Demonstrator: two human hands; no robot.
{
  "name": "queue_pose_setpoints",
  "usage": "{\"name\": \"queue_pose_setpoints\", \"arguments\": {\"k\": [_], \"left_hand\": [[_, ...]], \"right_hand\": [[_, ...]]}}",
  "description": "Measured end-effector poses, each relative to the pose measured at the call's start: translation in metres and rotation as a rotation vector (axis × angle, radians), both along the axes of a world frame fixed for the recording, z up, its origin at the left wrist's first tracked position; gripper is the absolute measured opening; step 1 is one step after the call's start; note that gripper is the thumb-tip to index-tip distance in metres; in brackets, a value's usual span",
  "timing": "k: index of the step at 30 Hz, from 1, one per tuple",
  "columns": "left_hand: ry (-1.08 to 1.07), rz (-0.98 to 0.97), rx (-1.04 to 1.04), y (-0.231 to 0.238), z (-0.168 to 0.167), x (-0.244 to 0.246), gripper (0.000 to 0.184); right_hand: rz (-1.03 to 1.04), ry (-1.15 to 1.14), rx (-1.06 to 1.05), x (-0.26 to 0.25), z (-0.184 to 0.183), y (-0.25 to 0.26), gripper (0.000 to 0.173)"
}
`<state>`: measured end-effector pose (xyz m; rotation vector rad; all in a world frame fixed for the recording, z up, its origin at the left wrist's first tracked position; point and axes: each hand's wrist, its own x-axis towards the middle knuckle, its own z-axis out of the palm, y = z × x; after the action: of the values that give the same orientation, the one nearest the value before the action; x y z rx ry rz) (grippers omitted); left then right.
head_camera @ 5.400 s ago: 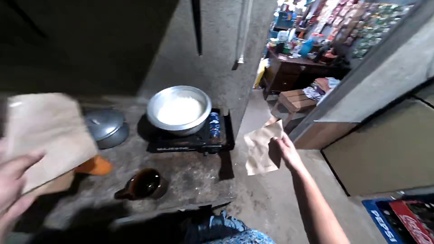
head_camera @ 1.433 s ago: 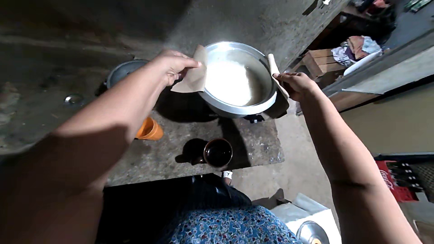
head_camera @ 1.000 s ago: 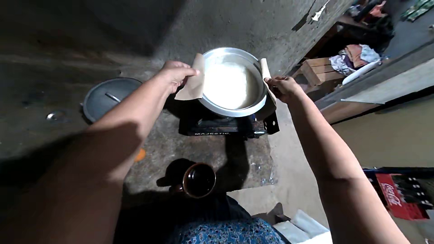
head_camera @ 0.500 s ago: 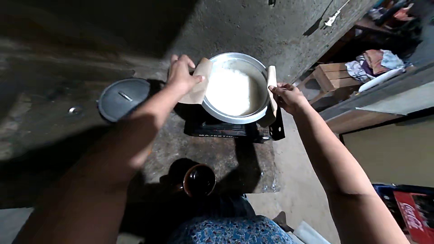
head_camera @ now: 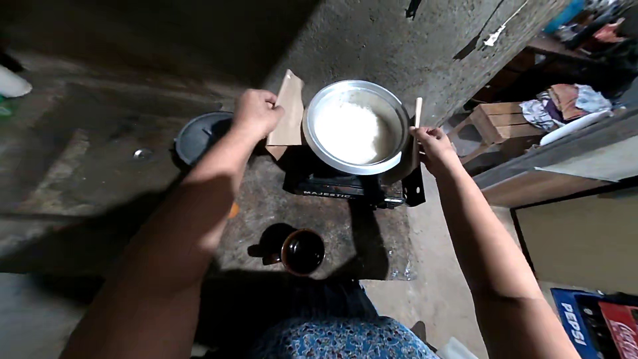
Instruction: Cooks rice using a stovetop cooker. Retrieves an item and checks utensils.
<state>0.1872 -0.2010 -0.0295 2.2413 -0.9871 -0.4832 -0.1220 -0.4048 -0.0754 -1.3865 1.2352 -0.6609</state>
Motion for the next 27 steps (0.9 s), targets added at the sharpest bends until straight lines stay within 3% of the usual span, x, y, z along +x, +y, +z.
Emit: {"name": "queue_pose_setpoints", "arguments": {"k": [5,8,11,15,18,22,27], "left_hand": [[0.198,0.219,-0.347,0.076,0.007,0.019,0.031],[0.353,0.260,-0.503,0.123,0.013,0.009,0.031],[0.440,0.252,-0.588,0.155,0.018,-0.012,0.023],[0.511,0.186,-0.663,0.191,0.017,-0.034,0.036],[0.472,0.123,-0.785,0.220,0.009,-0.040,0.042],[0.464,0.300,-0.834,0.253,0.007,-0.041,0.029],[0.330,0.065,-1.029,0.294,-0.016,-0.017,0.022]], "right_hand": [[-0.055,0.025,-0.074,-0.053,0.011,0.018,0.044],[-0.130,-0.075,-0.314,-0.087,0.030,0.052,0.044],[-0.113,-0.238,-0.495,-0.089,0.061,0.099,0.044],[0.158,-0.188,-0.574,-0.045,0.088,0.169,0.057],[0.351,-0.149,-0.410,0.011,0.080,0.208,0.057],[0.634,-0.113,-0.273,0.088,0.047,0.235,0.059],[0.859,-0.035,-0.222,0.148,0.047,0.282,0.070]]}}
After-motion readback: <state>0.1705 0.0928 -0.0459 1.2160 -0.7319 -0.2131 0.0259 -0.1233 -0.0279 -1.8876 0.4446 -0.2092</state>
